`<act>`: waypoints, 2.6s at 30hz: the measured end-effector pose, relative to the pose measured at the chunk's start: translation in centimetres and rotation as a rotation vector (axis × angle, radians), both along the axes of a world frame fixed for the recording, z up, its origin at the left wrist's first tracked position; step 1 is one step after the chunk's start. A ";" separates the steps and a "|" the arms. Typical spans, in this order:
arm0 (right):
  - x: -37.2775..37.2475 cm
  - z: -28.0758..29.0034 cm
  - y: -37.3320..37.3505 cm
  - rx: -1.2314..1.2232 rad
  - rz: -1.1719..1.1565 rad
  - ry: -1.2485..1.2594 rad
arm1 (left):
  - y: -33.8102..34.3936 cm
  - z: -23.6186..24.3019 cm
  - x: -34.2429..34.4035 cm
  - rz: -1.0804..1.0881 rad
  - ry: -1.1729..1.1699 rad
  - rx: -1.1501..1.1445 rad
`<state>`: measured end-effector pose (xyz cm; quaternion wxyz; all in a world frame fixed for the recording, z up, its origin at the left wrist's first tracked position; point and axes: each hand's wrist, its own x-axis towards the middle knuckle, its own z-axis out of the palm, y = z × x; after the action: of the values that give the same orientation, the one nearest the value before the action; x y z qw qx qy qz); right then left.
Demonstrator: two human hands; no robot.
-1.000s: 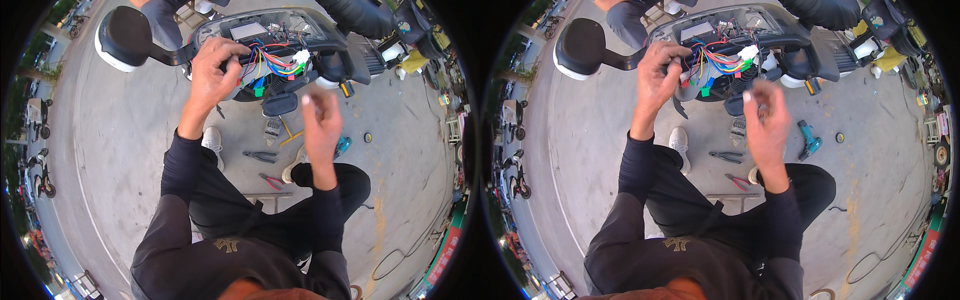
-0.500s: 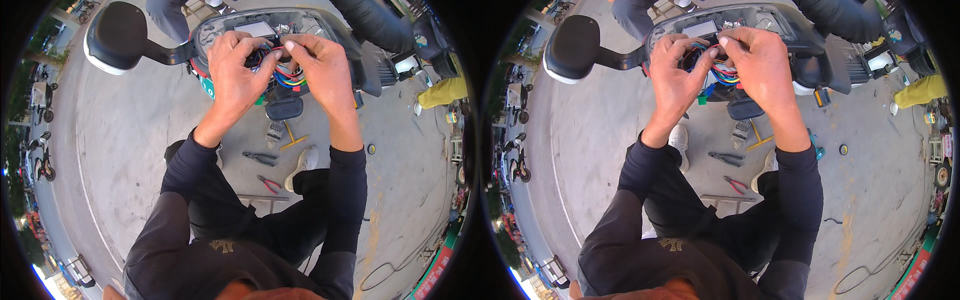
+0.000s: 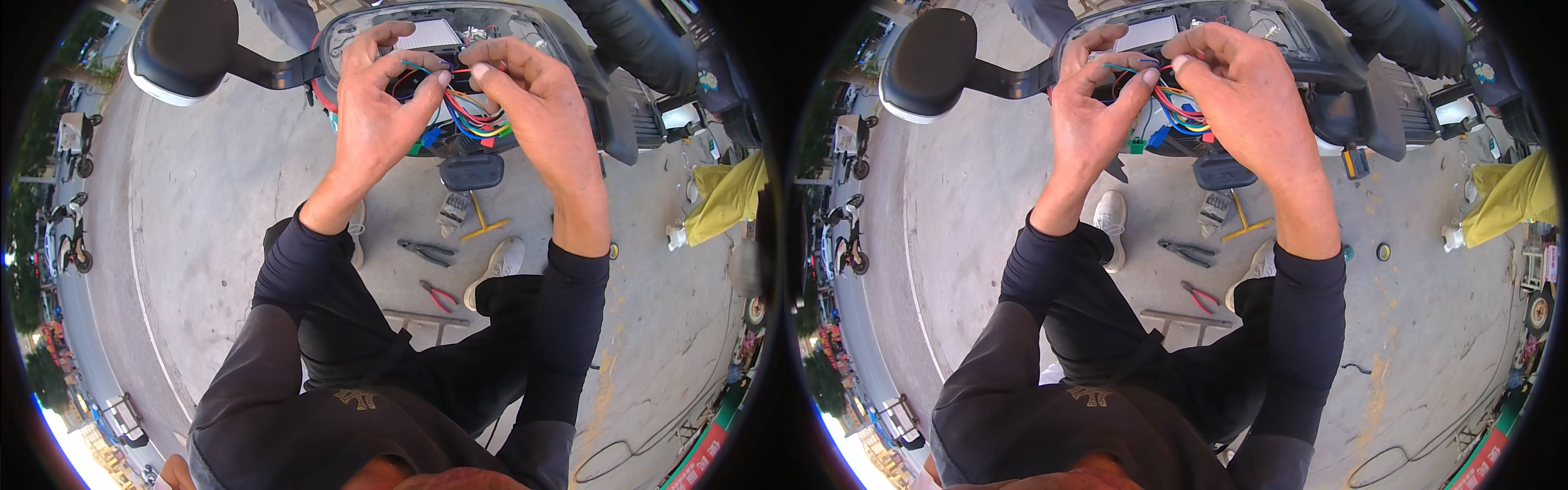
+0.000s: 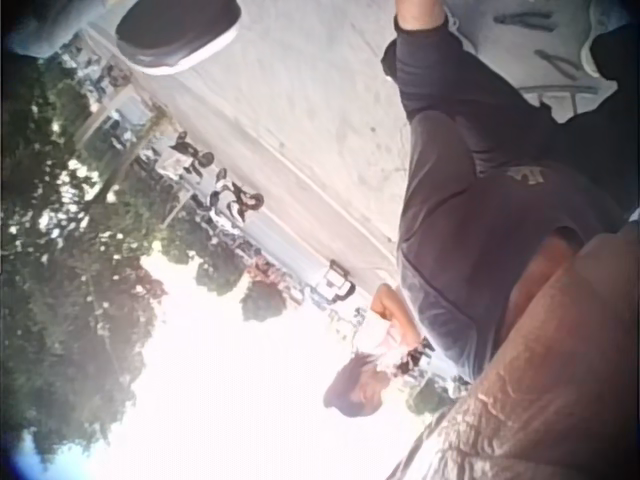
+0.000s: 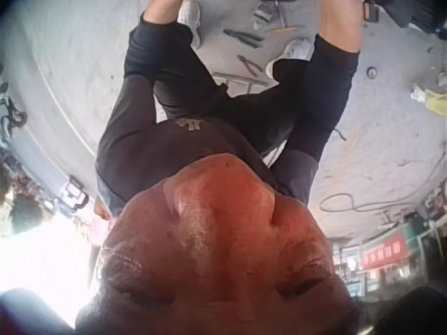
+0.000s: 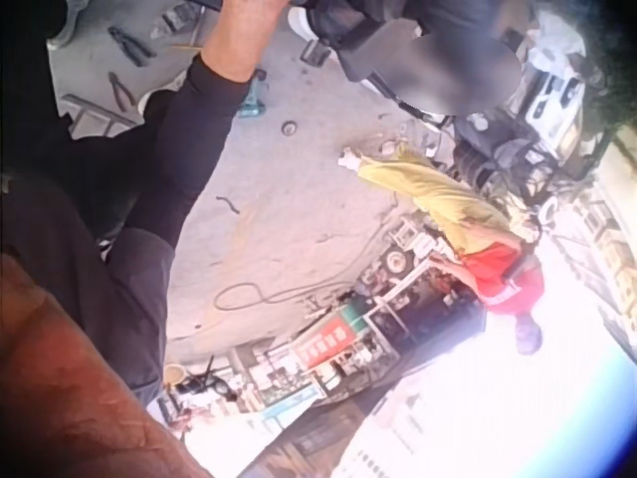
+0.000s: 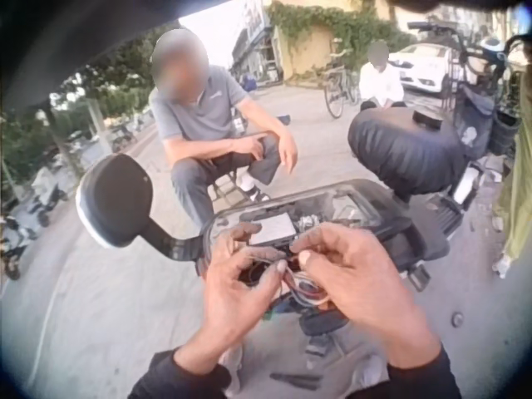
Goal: The person repairs the wiring of an electric scooter. They strip the insulation from several colored wires using pliers and scissors, then twist the exposed ends together to form connections.
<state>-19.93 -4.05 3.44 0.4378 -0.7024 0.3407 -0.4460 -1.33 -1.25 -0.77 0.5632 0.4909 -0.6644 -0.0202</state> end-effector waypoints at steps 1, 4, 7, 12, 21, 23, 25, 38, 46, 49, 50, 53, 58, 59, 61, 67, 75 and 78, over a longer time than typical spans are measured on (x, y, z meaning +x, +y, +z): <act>0.3 -0.1 0.0 -0.009 0.016 -0.022 | -0.1 -0.1 0.0 -0.017 0.012 0.021; 1.2 -0.6 -0.1 -0.056 -0.026 -0.022 | -0.1 -0.2 -0.1 -0.046 0.031 0.047; 1.2 0.1 -0.1 -0.085 -0.095 0.097 | -0.2 -0.1 0.0 -0.064 0.039 0.048; 1.0 0.2 -0.5 0.048 -0.214 0.147 | -0.2 0.2 -0.2 -0.092 0.071 0.070; 0.8 -0.1 -0.6 0.034 0.008 0.014 | -0.6 0.3 -0.3 -0.070 0.017 0.063; 1.1 -0.2 -0.6 0.005 -0.056 0.060 | -0.9 0.4 0.0 -0.109 -0.018 0.038; 1.3 0.0 -0.7 0.047 -0.133 0.088 | -0.8 0.9 0.5 -0.211 0.153 0.171; 1.4 0.3 -0.6 -0.135 0.005 0.088 | -0.6 1.9 1.2 -0.288 0.110 0.209; 1.2 -0.6 -0.3 -0.058 -0.047 0.047 | -1.7 1.5 2.5 -0.428 0.220 0.335; 1.2 -0.6 -0.3 -0.046 -0.019 0.068 | -1.6 1.5 2.3 -0.422 0.237 0.331; 1.4 -0.6 -0.3 -0.064 0.000 0.076 | -1.6 1.6 2.3 -0.417 0.234 0.320; 2.5 -0.5 -0.2 -0.087 -0.133 0.086 | -1.4 1.5 2.2 -0.392 0.218 0.320; 2.6 -0.5 -0.6 -0.049 -0.130 0.085 | -1.4 1.6 2.2 -0.343 0.162 0.323; 2.7 -0.3 -0.6 -0.040 -0.125 0.107 | -1.4 1.7 2.3 -0.333 0.159 0.306; 2.7 -0.3 -0.5 -0.027 -0.126 0.074 | -1.4 1.6 2.2 -0.323 0.156 0.270; 3.2 -0.6 -0.4 -0.117 -0.217 0.102 | -1.1 2.3 2.1 -0.354 0.160 0.370; 3.4 0.0 0.1 0.065 -0.215 0.071 | -1.7 1.3 2.2 -0.397 0.225 0.296; 3.0 -0.4 -0.2 0.041 -0.146 0.016 | -1.4 1.6 2.1 -0.393 0.192 0.326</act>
<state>-16.92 -4.24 3.01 0.4155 -0.6701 0.4034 -0.4643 0.77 -2.65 0.81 0.5225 0.4327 -0.6783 -0.2823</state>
